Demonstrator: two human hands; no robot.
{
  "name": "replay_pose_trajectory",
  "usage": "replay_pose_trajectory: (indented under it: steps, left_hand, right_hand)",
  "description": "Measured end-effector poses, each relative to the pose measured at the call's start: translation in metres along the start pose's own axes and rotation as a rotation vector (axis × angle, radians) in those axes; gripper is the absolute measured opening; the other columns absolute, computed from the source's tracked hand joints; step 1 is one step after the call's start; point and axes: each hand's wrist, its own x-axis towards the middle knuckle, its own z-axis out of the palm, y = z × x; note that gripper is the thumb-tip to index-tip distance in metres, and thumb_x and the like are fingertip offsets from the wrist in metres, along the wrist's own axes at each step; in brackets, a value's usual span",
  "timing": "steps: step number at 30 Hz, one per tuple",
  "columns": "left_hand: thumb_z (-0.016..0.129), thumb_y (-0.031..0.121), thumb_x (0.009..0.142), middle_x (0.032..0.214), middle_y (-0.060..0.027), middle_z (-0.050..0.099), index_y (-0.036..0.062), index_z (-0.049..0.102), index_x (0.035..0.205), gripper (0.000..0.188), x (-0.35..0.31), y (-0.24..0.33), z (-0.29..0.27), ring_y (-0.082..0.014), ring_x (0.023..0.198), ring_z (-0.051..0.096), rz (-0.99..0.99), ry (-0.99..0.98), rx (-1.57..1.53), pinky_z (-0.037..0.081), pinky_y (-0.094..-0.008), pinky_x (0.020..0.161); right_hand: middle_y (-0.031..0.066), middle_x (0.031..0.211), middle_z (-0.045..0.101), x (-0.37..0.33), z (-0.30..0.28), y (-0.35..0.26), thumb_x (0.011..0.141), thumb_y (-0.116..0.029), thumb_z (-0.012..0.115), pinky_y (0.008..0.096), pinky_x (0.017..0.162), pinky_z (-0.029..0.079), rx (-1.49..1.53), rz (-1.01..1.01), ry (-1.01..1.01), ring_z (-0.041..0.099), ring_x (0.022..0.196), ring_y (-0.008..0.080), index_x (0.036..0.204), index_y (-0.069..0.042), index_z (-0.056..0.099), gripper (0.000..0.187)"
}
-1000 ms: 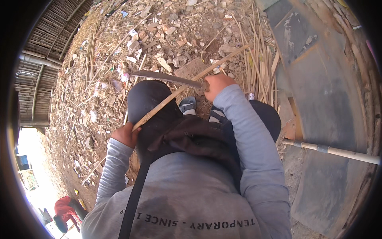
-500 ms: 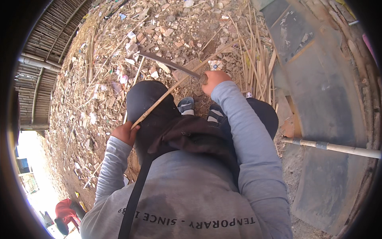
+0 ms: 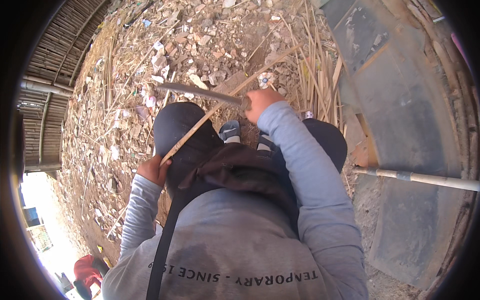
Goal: The person shaves a strip of bamboo using a large knife by holding the bamboo strip in one hand and drawing the blade along its length while seated.
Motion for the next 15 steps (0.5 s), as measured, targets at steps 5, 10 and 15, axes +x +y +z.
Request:
replay_pose_trajectory:
  steps: [5,10,15]
  left_hand:
    - [0.059,0.035,0.092,0.064,-0.0218,0.058,0.0015,0.055,0.077,0.037,0.004,-0.002,-0.002,-0.0429,0.065,0.060,0.036,0.024,-0.029,0.045,-0.0487,0.058]
    - [0.059,0.035,0.092,0.065,-0.0212,0.058,0.0012,0.056,0.077,0.037,0.000,-0.007,-0.004,-0.0424,0.064,0.060,0.058,-0.015,-0.017,0.045,-0.0480,0.058]
    - [0.058,0.037,0.093,0.068,-0.0225,0.060,0.0013,0.055,0.077,0.038,0.006,-0.002,-0.008,-0.0433,0.067,0.060,0.060,-0.032,-0.021,0.046,-0.0487,0.061]
  right_hand:
    - [0.0176,0.086,0.068,0.021,-0.001,0.025,0.077,-0.027,0.068,0.0428,0.078,0.052,0.093,0.166,0.135,0.066,0.085,0.0356,0.093,-0.007,0.067,0.025]
    - [0.0155,0.084,0.068,0.005,0.000,-0.003,0.078,-0.028,0.067,0.0428,0.078,0.053,0.041,0.066,-0.005,0.066,0.080,0.0344,0.095,-0.008,0.068,0.026]
    - [0.0175,0.088,0.068,0.023,0.011,0.045,0.076,-0.031,0.069,0.0431,0.080,0.052,0.049,0.145,0.149,0.066,0.085,0.0363,0.096,-0.009,0.068,0.030]
